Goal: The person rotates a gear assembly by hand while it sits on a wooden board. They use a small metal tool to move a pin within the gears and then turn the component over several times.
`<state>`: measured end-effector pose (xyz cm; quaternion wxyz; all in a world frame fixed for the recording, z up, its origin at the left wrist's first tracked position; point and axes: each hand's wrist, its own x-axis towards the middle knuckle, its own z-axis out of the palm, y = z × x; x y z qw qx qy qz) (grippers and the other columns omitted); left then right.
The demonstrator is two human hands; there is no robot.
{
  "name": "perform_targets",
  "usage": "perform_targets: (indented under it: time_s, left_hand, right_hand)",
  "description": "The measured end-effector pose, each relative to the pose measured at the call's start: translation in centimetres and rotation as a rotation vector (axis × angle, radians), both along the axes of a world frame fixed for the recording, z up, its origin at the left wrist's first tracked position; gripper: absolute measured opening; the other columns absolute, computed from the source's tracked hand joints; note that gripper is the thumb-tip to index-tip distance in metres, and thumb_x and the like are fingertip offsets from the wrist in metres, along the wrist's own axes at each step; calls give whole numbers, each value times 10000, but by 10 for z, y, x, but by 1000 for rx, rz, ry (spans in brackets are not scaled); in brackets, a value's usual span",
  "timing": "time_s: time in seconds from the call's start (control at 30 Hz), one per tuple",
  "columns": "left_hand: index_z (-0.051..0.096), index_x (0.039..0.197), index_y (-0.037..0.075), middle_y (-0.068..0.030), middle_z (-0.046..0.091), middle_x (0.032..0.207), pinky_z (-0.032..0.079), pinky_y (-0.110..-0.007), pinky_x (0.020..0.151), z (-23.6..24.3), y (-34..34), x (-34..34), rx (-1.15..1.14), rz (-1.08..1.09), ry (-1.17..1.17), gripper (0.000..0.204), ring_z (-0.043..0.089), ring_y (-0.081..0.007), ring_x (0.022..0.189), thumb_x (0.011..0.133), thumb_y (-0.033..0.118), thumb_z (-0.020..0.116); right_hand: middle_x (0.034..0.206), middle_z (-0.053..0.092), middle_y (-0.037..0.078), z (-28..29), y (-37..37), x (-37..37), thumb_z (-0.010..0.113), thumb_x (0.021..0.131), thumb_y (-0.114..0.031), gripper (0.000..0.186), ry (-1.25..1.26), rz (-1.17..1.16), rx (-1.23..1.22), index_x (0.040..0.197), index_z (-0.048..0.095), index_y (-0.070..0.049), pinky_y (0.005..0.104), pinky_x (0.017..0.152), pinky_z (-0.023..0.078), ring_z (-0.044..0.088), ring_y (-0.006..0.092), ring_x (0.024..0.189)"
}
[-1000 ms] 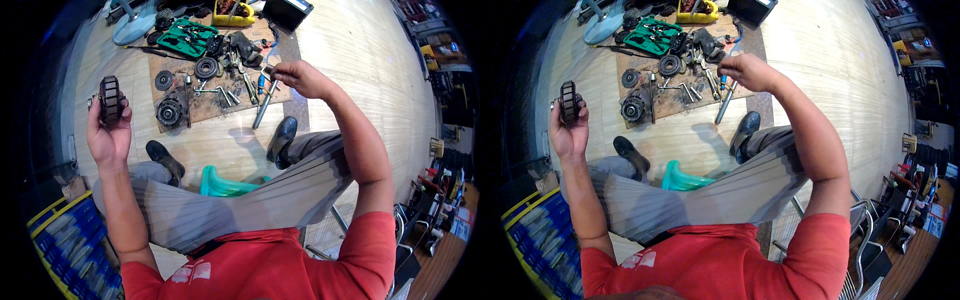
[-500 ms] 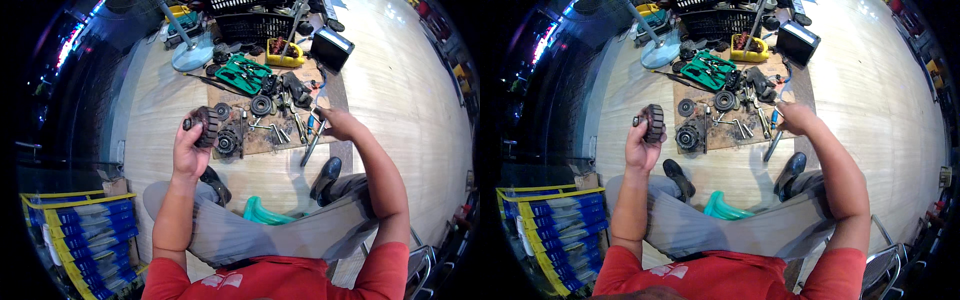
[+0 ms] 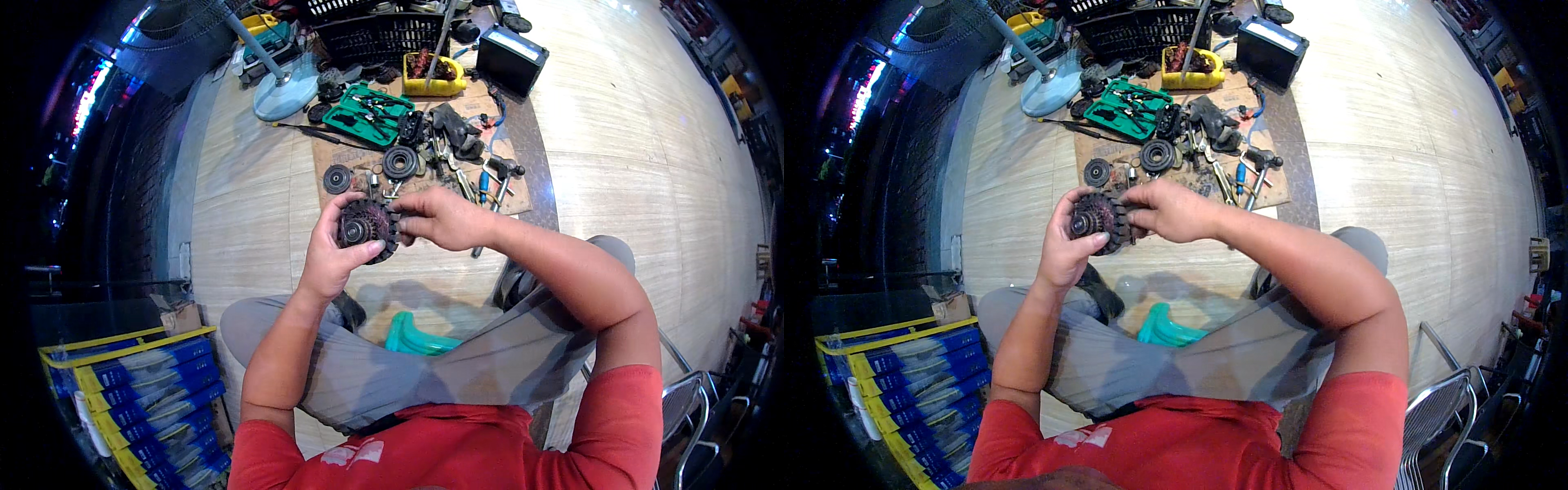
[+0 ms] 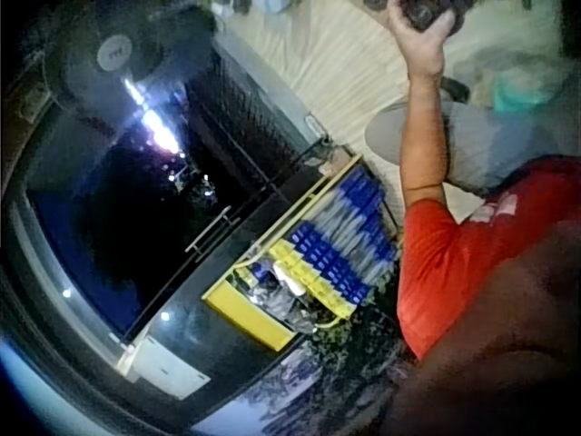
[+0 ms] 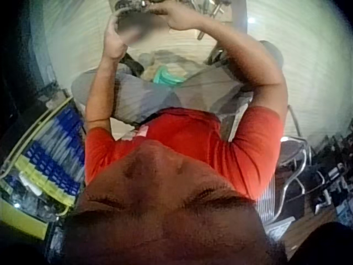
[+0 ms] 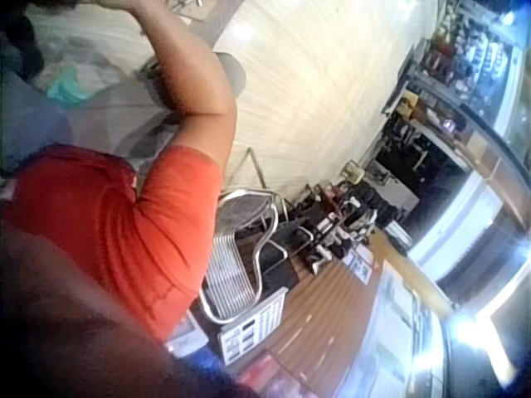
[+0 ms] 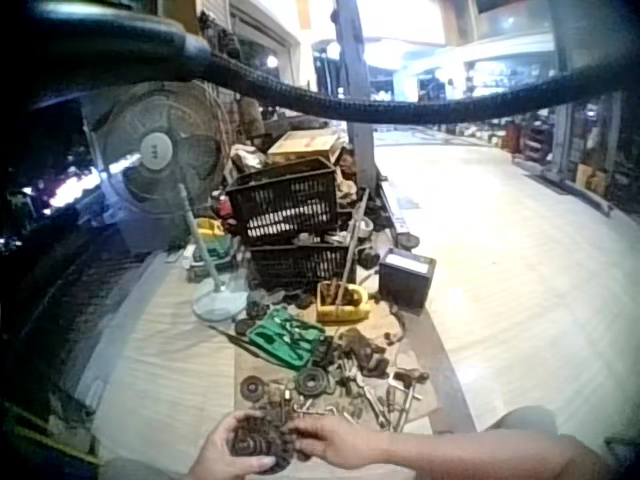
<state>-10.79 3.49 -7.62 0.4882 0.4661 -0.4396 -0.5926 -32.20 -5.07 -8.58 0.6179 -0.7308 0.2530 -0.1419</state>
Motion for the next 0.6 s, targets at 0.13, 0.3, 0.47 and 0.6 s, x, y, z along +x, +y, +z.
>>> perform_targets:
  time_s: [0.13,0.3,0.47,0.6]
  left_hand:
    - [429,1322,19,-80,615,1120,502,-295,910,6,0,-2,-27,26,-160,705,611,-149,1026,719,14,796]
    - [443,1296,18,-78,626,1110,506,-289,893,3,-1,-2,-11,129,-283,674,613,-144,1017,732,37,811]
    - [442,1266,1,-99,630,1104,516,-302,870,-12,-7,7,9,361,-225,579,614,-146,999,801,73,780]
    - [517,1173,45,-76,651,1007,545,-341,720,-8,-19,13,43,569,171,292,645,-170,858,924,124,647]
  right_hand:
    - [848,685,137,-5,-7,-4,577,948,-111,233,74,-73,-215,1153,642,-23,338,736,506,626,179,755]
    - [873,667,214,8,-9,-6,626,906,-197,212,40,-177,-318,1018,680,-26,409,736,513,658,359,823]
    - [791,650,195,29,-1,-7,624,909,-227,202,3,-17,-340,935,674,-33,439,669,502,634,378,723]
    - [806,646,205,25,13,-7,584,920,-222,193,227,39,-527,866,631,-43,511,671,500,623,424,772]
